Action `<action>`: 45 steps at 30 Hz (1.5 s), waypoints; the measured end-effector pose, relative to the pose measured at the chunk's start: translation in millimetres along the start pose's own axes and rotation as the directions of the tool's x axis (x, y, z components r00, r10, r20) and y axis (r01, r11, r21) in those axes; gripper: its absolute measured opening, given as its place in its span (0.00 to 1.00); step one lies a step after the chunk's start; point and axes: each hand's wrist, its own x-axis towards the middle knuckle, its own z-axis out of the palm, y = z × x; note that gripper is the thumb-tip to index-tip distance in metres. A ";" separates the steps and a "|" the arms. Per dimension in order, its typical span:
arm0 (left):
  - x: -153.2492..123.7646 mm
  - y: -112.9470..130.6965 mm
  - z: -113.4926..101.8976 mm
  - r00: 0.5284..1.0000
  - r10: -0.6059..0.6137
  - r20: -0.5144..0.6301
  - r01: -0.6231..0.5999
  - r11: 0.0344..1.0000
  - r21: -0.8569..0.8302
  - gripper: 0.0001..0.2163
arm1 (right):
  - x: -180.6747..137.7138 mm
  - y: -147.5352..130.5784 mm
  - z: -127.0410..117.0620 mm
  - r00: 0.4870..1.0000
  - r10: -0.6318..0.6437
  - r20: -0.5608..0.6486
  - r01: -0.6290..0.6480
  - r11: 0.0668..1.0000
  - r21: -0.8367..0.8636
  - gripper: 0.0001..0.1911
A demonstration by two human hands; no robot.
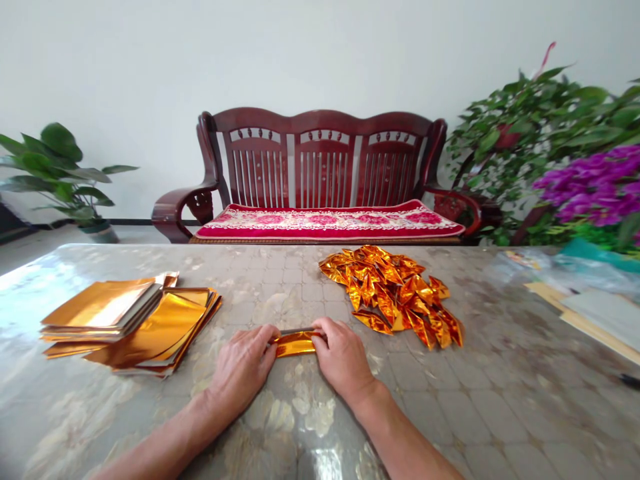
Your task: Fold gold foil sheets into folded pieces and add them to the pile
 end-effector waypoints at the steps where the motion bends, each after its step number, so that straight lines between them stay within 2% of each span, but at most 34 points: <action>1: 0.4 0.5 -0.1 1.000 -0.007 0.007 0.007 1.000 0.000 0.05 | 0.0 0.6 0.5 1.000 0.006 0.002 -0.006 1.000 0.005 0.09; 8: 1.5 0.4 1.1 0.998 -0.056 0.016 0.057 0.998 -0.037 0.07 | -0.9 -2.3 1.5 1.000 0.006 -0.003 -0.006 0.999 -0.043 0.10; 15: 1.4 -2.8 -0.4 0.995 -0.094 0.030 0.098 0.979 -0.179 0.10 | -2.0 -3.2 1.3 1.000 -0.028 -0.014 0.027 0.997 -0.073 0.09; 21: 0.5 -3.2 0.6 0.994 -0.107 0.030 0.111 0.971 -0.210 0.11 | -3.4 -1.7 1.8 0.999 -0.044 -0.016 0.042 0.994 -0.096 0.09; 30: 1.2 -2.8 1.0 0.992 -0.120 0.043 0.126 0.974 -0.188 0.12 | -3.0 -3.6 2.6 0.996 -0.087 -0.033 0.082 0.989 -0.123 0.09; 35: 0.6 -3.2 3.1 0.989 -0.146 -0.003 0.144 0.977 -0.155 0.12 | -2.7 -3.7 2.1 0.996 -0.082 -0.035 0.077 0.991 -0.110 0.10; 45: -1.7 -3.2 0.2 0.990 -0.141 -0.012 0.138 0.984 -0.110 0.05 | -2.5 -1.1 4.3 0.997 -0.069 -0.042 0.064 0.993 -0.096 0.11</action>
